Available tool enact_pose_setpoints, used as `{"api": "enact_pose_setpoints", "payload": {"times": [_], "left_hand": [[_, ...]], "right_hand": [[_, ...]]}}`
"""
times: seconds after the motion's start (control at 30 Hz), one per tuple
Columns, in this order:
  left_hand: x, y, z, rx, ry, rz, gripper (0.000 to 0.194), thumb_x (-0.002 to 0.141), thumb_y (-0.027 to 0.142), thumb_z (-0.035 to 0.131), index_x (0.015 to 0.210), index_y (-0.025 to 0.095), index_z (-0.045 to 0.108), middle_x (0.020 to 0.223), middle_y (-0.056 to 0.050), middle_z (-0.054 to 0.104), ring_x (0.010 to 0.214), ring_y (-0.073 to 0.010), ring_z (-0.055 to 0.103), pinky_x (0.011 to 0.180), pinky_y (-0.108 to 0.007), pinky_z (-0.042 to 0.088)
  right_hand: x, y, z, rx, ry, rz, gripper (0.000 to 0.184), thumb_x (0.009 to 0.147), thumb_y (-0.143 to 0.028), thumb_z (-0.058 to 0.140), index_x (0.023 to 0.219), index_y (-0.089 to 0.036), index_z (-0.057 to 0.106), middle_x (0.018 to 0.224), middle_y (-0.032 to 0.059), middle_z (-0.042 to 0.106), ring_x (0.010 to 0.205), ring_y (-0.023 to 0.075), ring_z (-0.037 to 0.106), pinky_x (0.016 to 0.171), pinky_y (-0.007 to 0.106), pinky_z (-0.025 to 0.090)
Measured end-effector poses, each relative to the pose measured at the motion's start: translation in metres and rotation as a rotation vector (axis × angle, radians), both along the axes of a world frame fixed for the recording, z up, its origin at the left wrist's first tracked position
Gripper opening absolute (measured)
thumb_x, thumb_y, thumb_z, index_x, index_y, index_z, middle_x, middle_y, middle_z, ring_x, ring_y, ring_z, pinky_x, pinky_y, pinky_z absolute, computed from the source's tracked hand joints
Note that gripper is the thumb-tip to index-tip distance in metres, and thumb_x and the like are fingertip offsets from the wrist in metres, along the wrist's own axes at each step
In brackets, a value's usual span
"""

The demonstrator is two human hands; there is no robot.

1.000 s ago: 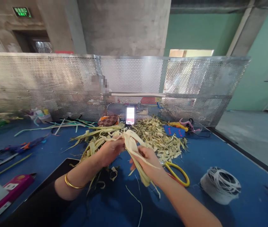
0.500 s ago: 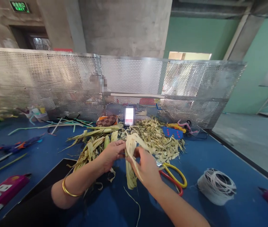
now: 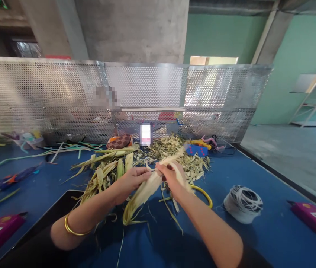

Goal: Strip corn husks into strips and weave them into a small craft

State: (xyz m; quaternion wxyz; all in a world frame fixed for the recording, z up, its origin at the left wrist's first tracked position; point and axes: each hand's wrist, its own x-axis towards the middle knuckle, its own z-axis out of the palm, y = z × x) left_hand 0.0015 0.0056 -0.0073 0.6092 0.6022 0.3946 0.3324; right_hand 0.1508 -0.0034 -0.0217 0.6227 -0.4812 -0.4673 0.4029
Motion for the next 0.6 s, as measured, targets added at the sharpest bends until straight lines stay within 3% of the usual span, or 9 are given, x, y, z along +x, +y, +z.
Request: {"api": "enact_pose_setpoints", "payload": {"times": [0.17, 0.33, 0.5, 0.6], "left_hand": [[0.007, -0.006, -0.010, -0.160, 0.073, 0.058, 0.037, 0.054, 0.047, 0.077, 0.065, 0.017, 0.058, 0.055, 0.003, 0.056, 0.051, -0.0101, 0.050, 0.049, -0.020, 0.035], [0.006, -0.002, -0.014, -0.285, -0.064, 0.051, 0.041, 0.045, 0.039, 0.082, 0.067, 0.019, 0.054, 0.059, 0.000, 0.065, 0.052, -0.0174, 0.060, 0.050, -0.026, 0.045], [-0.001, 0.005, -0.013, -0.367, -0.014, 0.034, 0.036, 0.049, 0.036, 0.083, 0.069, 0.016, 0.060, 0.055, -0.001, 0.063, 0.044, -0.0125, 0.055, 0.044, -0.022, 0.043], [-0.003, 0.006, -0.011, -0.421, -0.050, 0.057, 0.029, 0.057, 0.035, 0.080, 0.069, 0.015, 0.064, 0.055, -0.001, 0.063, 0.041, -0.0096, 0.052, 0.043, -0.022, 0.043]], "right_hand": [[-0.004, 0.005, -0.011, 0.065, 0.026, 0.037, 0.015, 0.058, -0.033, 0.072, 0.056, -0.020, 0.064, 0.056, -0.0014, 0.062, 0.052, 0.0137, 0.053, 0.047, 0.023, 0.038], [-0.003, 0.014, -0.017, 0.002, 0.017, 0.015, 0.022, 0.065, -0.040, 0.065, 0.059, -0.019, 0.064, 0.049, -0.0023, 0.057, 0.045, 0.0125, 0.049, 0.045, 0.024, 0.039], [-0.003, 0.020, -0.006, -0.111, -0.040, 0.111, 0.033, 0.065, -0.050, 0.061, 0.056, -0.019, 0.061, 0.047, 0.0002, 0.057, 0.042, 0.0137, 0.049, 0.042, 0.025, 0.039], [0.009, 0.019, 0.009, -0.135, -0.115, 0.199, 0.029, 0.060, -0.048, 0.067, 0.056, -0.019, 0.061, 0.056, 0.0022, 0.062, 0.052, 0.0165, 0.056, 0.051, 0.028, 0.044]]}}
